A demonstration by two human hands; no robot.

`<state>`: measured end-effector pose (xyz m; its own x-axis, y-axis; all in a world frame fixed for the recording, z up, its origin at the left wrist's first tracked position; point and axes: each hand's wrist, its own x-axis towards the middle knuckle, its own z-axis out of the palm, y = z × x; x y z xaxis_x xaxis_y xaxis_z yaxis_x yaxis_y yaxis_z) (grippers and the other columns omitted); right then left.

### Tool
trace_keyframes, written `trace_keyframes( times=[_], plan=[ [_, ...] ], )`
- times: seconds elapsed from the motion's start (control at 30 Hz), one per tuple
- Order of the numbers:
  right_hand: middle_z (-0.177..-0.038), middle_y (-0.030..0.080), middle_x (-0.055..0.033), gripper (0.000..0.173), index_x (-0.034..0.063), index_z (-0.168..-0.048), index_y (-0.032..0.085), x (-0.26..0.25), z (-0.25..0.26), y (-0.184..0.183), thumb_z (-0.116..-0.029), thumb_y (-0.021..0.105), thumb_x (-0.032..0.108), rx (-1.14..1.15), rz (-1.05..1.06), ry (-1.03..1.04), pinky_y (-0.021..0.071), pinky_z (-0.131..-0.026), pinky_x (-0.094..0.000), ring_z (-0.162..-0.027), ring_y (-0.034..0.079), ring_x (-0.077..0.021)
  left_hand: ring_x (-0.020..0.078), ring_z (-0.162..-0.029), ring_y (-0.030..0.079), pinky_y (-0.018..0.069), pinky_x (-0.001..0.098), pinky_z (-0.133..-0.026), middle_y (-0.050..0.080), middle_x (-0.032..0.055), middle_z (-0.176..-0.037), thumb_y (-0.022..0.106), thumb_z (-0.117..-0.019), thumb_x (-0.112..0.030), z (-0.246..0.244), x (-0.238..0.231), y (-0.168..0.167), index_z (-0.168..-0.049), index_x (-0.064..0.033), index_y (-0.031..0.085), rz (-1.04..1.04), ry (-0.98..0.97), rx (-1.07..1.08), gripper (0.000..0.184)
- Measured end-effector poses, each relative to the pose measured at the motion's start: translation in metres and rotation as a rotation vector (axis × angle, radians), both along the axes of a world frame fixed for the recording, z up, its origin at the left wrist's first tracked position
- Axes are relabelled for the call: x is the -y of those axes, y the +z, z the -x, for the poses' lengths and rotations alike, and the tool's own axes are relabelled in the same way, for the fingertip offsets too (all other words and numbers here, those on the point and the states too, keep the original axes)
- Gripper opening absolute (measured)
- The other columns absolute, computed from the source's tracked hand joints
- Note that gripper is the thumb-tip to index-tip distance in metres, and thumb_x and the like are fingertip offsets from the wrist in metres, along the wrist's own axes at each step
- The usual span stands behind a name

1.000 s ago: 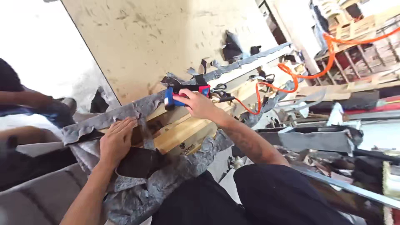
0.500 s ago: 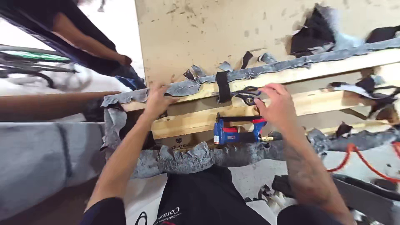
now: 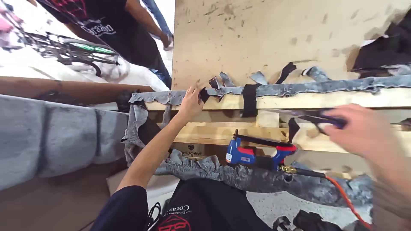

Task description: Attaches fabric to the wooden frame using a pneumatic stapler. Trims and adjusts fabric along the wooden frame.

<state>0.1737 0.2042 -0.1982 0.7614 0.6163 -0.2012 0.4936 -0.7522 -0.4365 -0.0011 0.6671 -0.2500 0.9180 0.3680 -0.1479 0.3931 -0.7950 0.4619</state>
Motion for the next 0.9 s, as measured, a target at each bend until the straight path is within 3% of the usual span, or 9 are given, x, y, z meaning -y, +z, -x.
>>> trace_keyframes(
  times=[0.07,0.13,0.23,0.33,0.4,0.5,0.57,0.67,0.9],
  plan=[
    [-0.123,0.063,-0.0206,0.041,0.0033,-0.111,0.067,0.029,-0.014,-0.004,-0.0862,0.072,0.035,-0.096,-0.046,-0.047,0.0515,-0.084,-0.0661,-0.107,0.063,-0.0396,0.03,-0.129,0.056,0.0486,0.0488,-0.109,0.059,0.0137,-0.136,0.075,-0.0898,-0.041,0.01,-0.004,-0.007,-0.131,-0.0098,0.064,0.032,0.001,0.021,0.053],
    [-0.119,0.062,-0.0216,0.067,0.0042,-0.112,0.065,-0.011,-0.006,0.009,-0.0757,0.083,0.057,-0.112,0.008,-0.055,0.0501,-0.079,-0.0681,-0.101,0.062,-0.042,0.0305,-0.128,0.056,0.0482,0.0503,-0.108,0.062,0.0123,-0.132,0.073,-0.0908,-0.051,0.009,0.0,-0.018,-0.13,-0.0122,0.066,-0.008,-0.022,0.078,0.055],
    [-0.125,0.061,-0.0189,0.066,0.0036,-0.113,0.067,-0.102,0.006,0.004,-0.0749,0.084,0.055,-0.046,-0.042,0.132,0.0523,-0.086,-0.0636,-0.109,0.062,-0.0382,0.03,-0.116,0.064,0.0522,0.0477,-0.101,0.069,0.0129,-0.116,0.061,-0.1027,-0.031,-0.003,0.004,-0.032,-0.116,-0.0072,0.072,-0.111,-0.085,0.238,0.029],
    [-0.134,0.058,-0.0205,0.065,-0.0001,-0.117,0.066,-0.15,-0.015,-0.026,-0.0726,0.085,0.044,0.058,-0.027,0.361,0.0486,-0.098,-0.0646,-0.124,0.055,-0.0437,0.0272,-0.111,0.067,0.054,0.0454,-0.1,0.071,0.0116,-0.113,0.055,-0.1054,-0.02,-0.002,0.0,-0.025,-0.113,-0.0068,0.073,-0.069,-0.069,0.245,0.023],
    [-0.129,0.059,-0.0219,0.064,-0.0014,-0.115,0.065,-0.164,-0.031,-0.041,-0.0692,0.088,0.036,0.109,-0.004,0.44,0.0481,-0.094,-0.0657,-0.12,0.055,-0.0466,0.0256,-0.109,0.068,0.0549,0.0444,-0.099,0.07,0.012,-0.115,0.062,-0.1014,-0.021,0.006,-0.008,-0.016,-0.118,-0.006,0.071,0.026,-0.051,0.189,0.024],
    [-0.127,0.06,-0.0212,0.061,0.0006,-0.117,0.065,-0.183,-0.041,-0.051,-0.0706,0.09,0.032,0.093,0.038,0.487,0.0483,-0.091,-0.0668,-0.118,0.056,-0.0472,0.0254,-0.117,0.064,0.0528,0.0433,-0.104,0.066,0.0124,-0.126,0.079,-0.0911,-0.032,0.017,-0.016,-0.013,-0.128,-0.0055,0.065,0.095,-0.124,0.142,0.047],
    [-0.123,0.061,-0.0229,0.058,-0.001,-0.115,0.065,-0.203,-0.035,-0.05,-0.0729,0.09,0.029,0.053,0.052,0.506,0.0483,-0.09,-0.0671,-0.115,0.058,-0.0482,0.0257,-0.116,0.065,0.0534,0.0425,-0.103,0.069,0.0123,-0.122,0.072,-0.0959,-0.027,0.017,-0.017,-0.022,-0.124,-0.005,0.068,0.046,-0.14,0.217,0.036],
    [-0.115,0.062,-0.0189,0.057,0.0028,-0.11,0.065,-0.232,-0.026,-0.052,-0.0744,0.086,0.043,0.058,0.14,0.515,0.0534,-0.079,-0.064,-0.104,0.063,-0.0418,0.0249,-0.107,0.068,0.0558,0.0403,-0.097,0.071,0.0109,-0.107,0.06,-0.1029,-0.017,0.006,-0.018,-0.033,-0.108,-0.0049,0.073,-0.049,-0.143,0.368,0.018],
    [-0.098,0.061,-0.0165,0.052,0.0041,-0.099,0.065,-0.276,-0.016,-0.05,-0.0761,0.085,0.046,-0.009,0.194,0.563,0.0542,-0.072,-0.0598,-0.091,0.065,-0.0376,0.0231,-0.103,0.069,0.0543,0.0412,-0.096,0.074,0.0079,-0.101,0.063,-0.0972,-0.008,-0.025,-0.04,-0.012,-0.097,-0.0068,0.077,0.006,-0.244,0.336,0.014]
  ],
)
